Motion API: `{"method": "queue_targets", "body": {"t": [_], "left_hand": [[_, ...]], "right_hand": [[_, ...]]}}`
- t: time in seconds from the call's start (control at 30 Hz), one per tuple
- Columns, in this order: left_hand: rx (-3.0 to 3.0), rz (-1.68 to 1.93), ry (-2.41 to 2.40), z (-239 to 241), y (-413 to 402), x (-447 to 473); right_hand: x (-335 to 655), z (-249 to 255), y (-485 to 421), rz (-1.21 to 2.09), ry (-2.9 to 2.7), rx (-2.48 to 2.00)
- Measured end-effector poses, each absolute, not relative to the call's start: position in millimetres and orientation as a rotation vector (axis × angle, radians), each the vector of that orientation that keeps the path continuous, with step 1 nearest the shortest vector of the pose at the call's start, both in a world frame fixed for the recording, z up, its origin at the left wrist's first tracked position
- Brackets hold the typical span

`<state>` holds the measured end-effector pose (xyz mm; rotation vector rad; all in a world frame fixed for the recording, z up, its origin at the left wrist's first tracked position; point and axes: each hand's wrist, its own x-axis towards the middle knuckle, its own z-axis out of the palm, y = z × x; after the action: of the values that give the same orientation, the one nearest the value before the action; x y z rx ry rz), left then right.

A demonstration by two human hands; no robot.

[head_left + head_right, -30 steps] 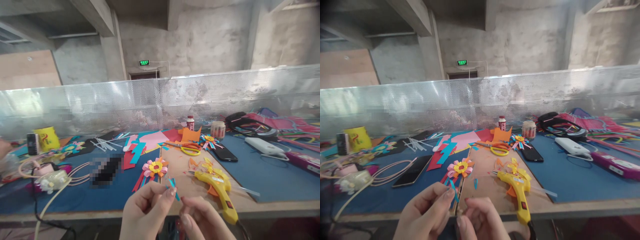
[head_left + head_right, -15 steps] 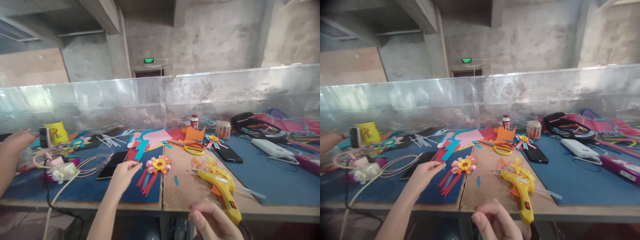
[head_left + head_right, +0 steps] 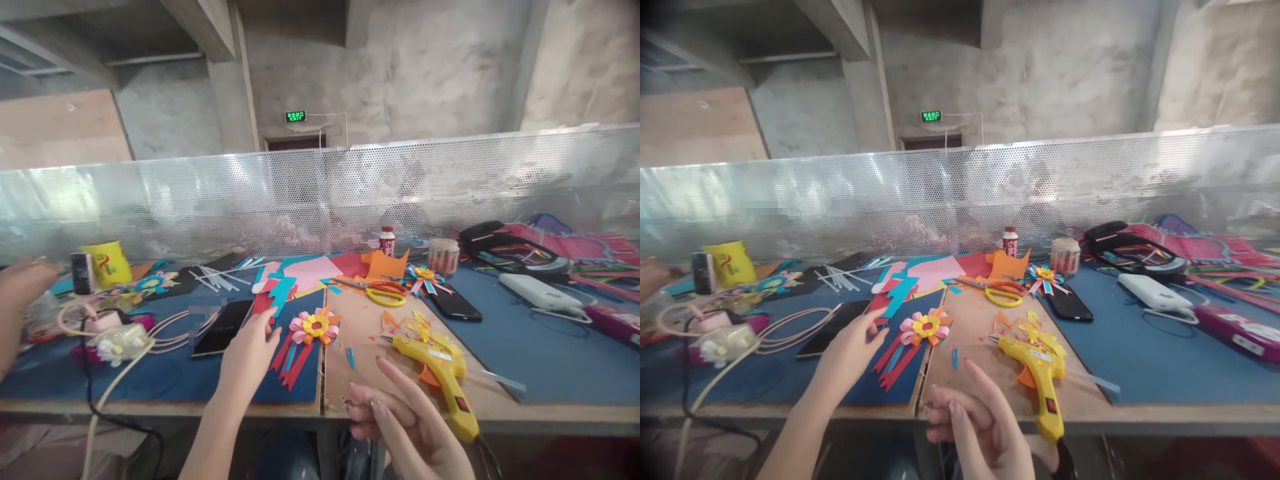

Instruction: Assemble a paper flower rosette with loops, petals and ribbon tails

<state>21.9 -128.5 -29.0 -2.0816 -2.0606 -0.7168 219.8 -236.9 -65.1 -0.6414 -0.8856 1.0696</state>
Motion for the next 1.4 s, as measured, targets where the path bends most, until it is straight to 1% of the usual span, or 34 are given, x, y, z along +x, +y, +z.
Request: {"method": "queue_targets", "body": {"t": [0.07, 0.13, 0.23, 0.33, 0.5, 0.57, 0.67, 0.73, 0.77, 0.87, 0.97, 1.03, 1.13, 1.27, 1.4], "left_hand": [[-2.126, -0.743, -1.925, -35.1, -122.4, 19.3], [-2.143, -0.761, -1.886, -38.7, -118.0, 17.5], [-2.158, -0.800, -1.949, -37.8, -116.5, 17.1], [-2.132, -0.761, -1.985, -35.3, -118.3, 18.6], [-2.079, -0.720, -2.041, -42.4, -112.2, 20.8], [-2.052, -0.789, -2.028, -44.9, -109.1, 21.8], [-2.105, -1.058, -1.822, -39.8, -116.7, 27.6], [-2.277, -1.221, -1.565, -30.7, -133.4, 36.2], [-2.427, -1.231, -1.427, -25.4, -144.3, 42.0], [-2.837, -1.041, -0.957, -11.9, -176.9, 63.5], [-2.923, -0.971, -0.723, -7.1, -194.7, 83.6], [-2.898, -1.007, -0.692, -7.5, -197.4, 92.0], [-2.857, -1.026, -0.771, -7.6, -196.4, 96.1], [-2.901, -1.031, -0.823, -3.6, -197.1, 92.6], [-2.793, -1.169, -0.845, -1.3, -193.6, 86.1]], "right_hand": [[220.6, -65.4, -236.2, 1.087, -0.888, -0.632], [220.7, -65.1, -235.6, 1.103, -0.899, -0.625], [220.3, -63.6, -234.9, 1.145, -0.870, -0.577], [221.1, -62.0, -234.1, 1.226, -0.811, -0.506], [229.3, -63.4, -231.1, 1.455, -0.750, -0.355], [233.5, -64.5, -229.1, 1.603, -0.707, -0.270], [237.8, -64.2, -226.6, 1.729, -0.643, -0.206], [238.9, -62.7, -226.0, 1.739, -0.622, -0.215], [239.1, -62.0, -226.1, 1.742, -0.618, -0.219], [239.5, -61.9, -227.2, 1.732, -0.649, -0.241], [240.8, -64.6, -228.8, 1.669, -0.721, -0.307], [241.9, -66.2, -229.5, 1.636, -0.741, -0.334], [242.8, -66.3, -230.0, 1.622, -0.743, -0.328], [242.7, -64.5, -230.3, 1.654, -0.772, -0.273], [246.7, -63.9, -230.8, 1.714, -0.777, -0.198]]}}
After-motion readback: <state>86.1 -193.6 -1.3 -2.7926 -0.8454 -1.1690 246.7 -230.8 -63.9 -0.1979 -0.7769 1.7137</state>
